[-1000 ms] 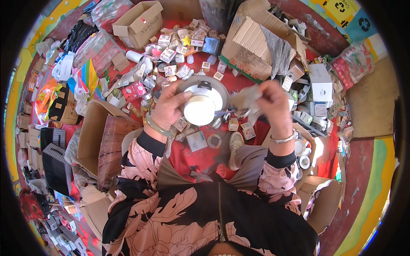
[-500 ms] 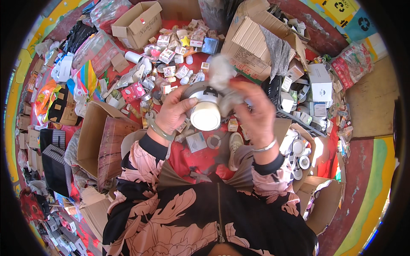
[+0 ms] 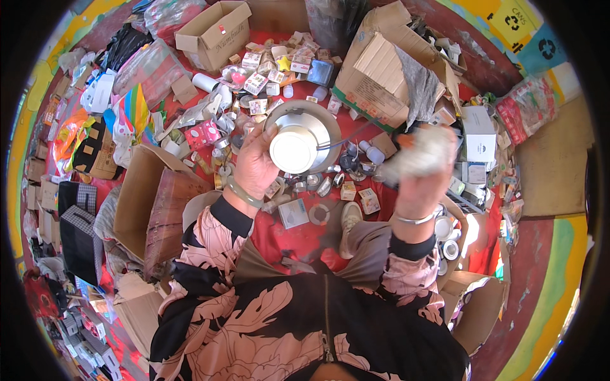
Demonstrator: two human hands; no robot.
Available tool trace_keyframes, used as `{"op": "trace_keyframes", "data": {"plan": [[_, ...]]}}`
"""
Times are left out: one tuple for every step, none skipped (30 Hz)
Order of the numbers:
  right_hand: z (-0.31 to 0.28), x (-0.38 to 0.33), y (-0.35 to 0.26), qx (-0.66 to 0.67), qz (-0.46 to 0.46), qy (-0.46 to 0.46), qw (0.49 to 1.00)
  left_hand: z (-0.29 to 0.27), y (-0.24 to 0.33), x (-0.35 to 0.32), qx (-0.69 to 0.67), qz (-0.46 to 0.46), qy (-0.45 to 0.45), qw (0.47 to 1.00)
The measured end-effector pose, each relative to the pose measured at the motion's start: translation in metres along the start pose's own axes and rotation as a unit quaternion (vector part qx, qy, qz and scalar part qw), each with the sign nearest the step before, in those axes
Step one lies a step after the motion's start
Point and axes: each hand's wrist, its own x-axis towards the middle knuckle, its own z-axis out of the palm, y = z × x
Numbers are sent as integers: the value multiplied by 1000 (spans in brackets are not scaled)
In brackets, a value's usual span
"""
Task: The person sits on the floor and cleans various small light fixtures and bulb holders using a white cloth. They wipe the interior and exterior surfaces of the items, handling them one at a time and placing them into a nearby cardboard box.
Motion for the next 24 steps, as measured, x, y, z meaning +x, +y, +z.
{"op": "trace_keyframes", "data": {"plan": [[-9,2,-2,73,-61,-67,993,-2,-3,1,-10,-9,-13,1000],[-18,14,-11,190,6,-162,968,-3,-3,1,-16,-16,-23,999],[-30,20,-14,216,40,-171,960,-3,-3,1,-18,-19,-20,999],[-33,22,-14,242,74,-179,951,-2,-3,1,-20,-21,-18,999],[-34,22,-14,255,93,-164,948,-1,-2,0,-22,-24,-16,999],[-34,19,-13,267,112,-148,946,-2,-2,1,-35,-25,-11,999],[-29,16,-14,279,130,-132,942,-4,-3,1,-48,-25,-6,999],[-3,4,-18,179,100,-25,978,-6,-4,2,-61,-25,0,998],[-8,4,-13,122,86,-50,988,-8,-4,1,-70,-27,-3,997],[-5,6,-9,65,70,-75,993,-9,-5,2,-78,-30,-8,996],[6,3,-15,37,95,-77,992,-9,-5,2,-86,-33,-12,996],[8,2,-12,-58,95,-31,993,-9,-5,3,-81,-32,-4,996],[11,1,-7,-119,100,-6,988,-7,-6,4,-76,-32,4,997],[15,-1,-1,-179,104,19,978,-5,-7,4,-71,-33,12,997],[22,-4,4,-185,94,-8,978,-6,-8,6,-67,-36,11,997],[32,-7,10,-223,67,-33,972,-6,-8,7,-65,-41,10,997],[41,-8,18,-260,39,-55,963,-5,-10,10,-62,-48,7,997],[48,-9,26,-297,11,-77,952,-4,-13,11,-52,-49,9,997],[51,-8,36,-414,-29,-135,900,1,-14,10,-41,-47,12,998],[53,-9,48,-521,-67,-191,830,5,-14,10,-29,-45,16,998],[58,-15,59,-600,-131,-220,758,5,-15,10,-23,-52,44,997],[63,-22,70,-670,-194,-245,673,4,-14,10,-25,-52,61,996],[64,-26,76,-653,-185,-244,693,2,-13,10,-26,-52,78,995],[62,-27,78,-648,-179,-242,700,1,-12,10,-28,-52,95,994]]}}
